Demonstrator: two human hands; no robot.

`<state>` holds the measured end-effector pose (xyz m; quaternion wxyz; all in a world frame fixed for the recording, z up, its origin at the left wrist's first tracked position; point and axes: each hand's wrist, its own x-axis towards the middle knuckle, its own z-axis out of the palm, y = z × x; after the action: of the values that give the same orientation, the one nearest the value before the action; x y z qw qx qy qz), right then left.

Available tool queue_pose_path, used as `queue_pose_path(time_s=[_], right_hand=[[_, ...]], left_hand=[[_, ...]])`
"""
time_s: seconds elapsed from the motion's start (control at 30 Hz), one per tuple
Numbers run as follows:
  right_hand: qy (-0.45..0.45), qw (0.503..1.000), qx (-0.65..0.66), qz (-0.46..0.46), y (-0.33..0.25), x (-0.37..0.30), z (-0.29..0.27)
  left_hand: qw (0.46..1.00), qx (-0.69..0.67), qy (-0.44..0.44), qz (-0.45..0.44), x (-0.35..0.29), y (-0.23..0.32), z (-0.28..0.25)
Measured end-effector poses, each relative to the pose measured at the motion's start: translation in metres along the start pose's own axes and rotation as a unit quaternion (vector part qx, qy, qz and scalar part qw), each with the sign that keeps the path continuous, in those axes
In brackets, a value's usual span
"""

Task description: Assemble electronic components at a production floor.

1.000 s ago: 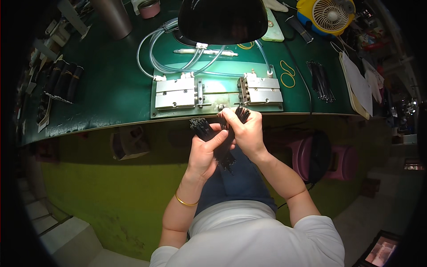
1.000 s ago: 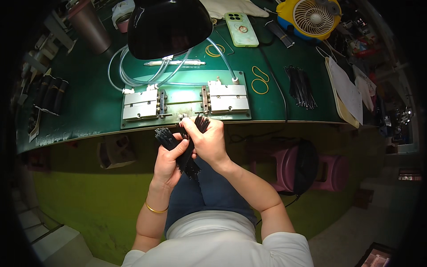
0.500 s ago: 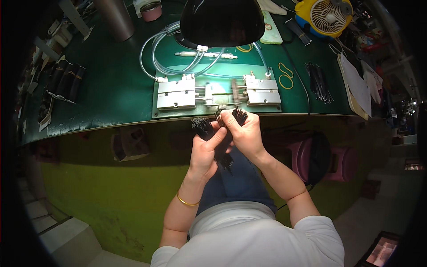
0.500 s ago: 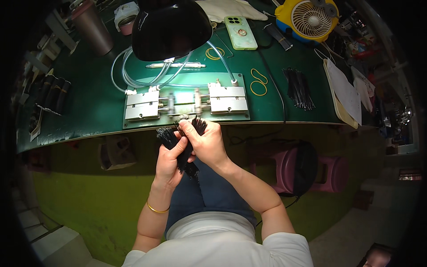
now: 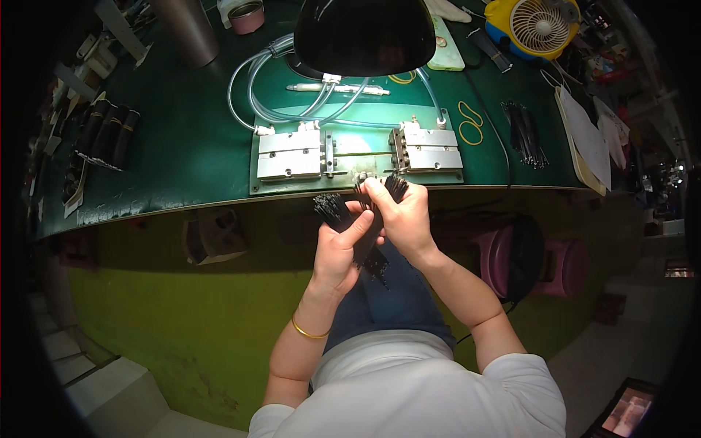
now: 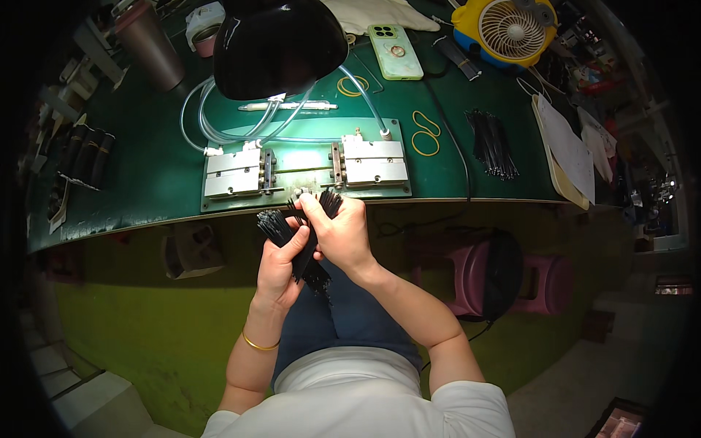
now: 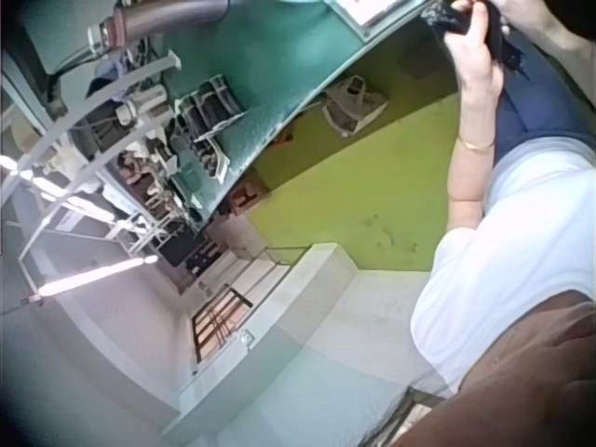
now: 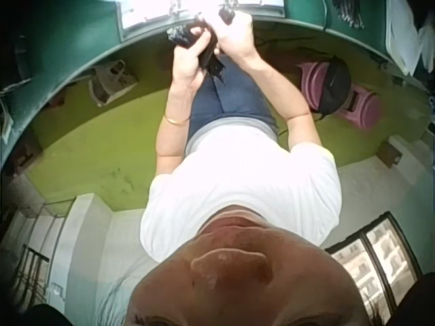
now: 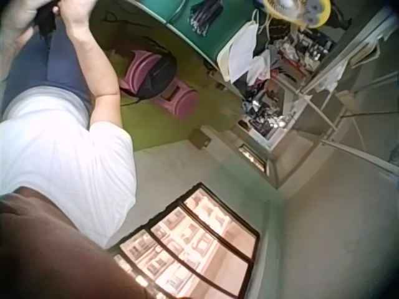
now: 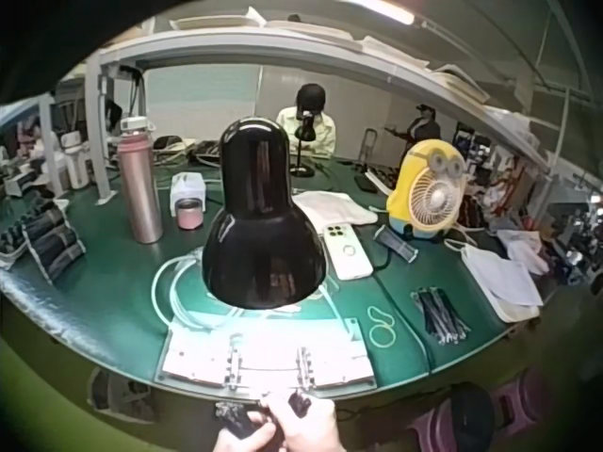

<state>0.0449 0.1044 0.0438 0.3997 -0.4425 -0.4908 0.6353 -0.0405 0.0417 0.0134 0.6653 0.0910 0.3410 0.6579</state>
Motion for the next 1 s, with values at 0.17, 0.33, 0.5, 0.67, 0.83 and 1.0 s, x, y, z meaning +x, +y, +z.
queue_pose_path(time_s=[0.17, 0.33, 0.5, 0.67, 0.83, 1.0], right_hand=[[-0.004, 1.000, -0.013, -0.014, 0.003, 0.002, -0.002], [-0.016, 1.000, -0.007, -0.022, 0.004, 0.004, -0.004], [-0.008, 1.000, 0.021, -0.011, 0.007, 0.006, -0.003], [-0.042, 0.999, 0.025, 0.000, 0.001, 0.003, -0.006], [-0.056, 0.998, 0.002, -0.002, -0.003, -0.002, -0.003], [-0.032, 0.999, 0.019, -0.020, 0.005, 0.000, -0.002]], left_hand=[[1.000, 0.008, 0.007, -0.008, 0.001, 0.000, 0.000], [1.000, 0.017, -0.006, -0.012, 0.002, 0.000, -0.002], [1.000, 0.001, -0.008, -0.012, 0.002, 0.000, 0.002], [1.000, -0.011, -0.003, -0.007, 0.002, -0.001, 0.003], [0.999, -0.021, -0.027, -0.002, 0.000, 0.001, 0.003], [1.000, -0.007, -0.009, -0.001, 0.001, -0.002, 0.000]])
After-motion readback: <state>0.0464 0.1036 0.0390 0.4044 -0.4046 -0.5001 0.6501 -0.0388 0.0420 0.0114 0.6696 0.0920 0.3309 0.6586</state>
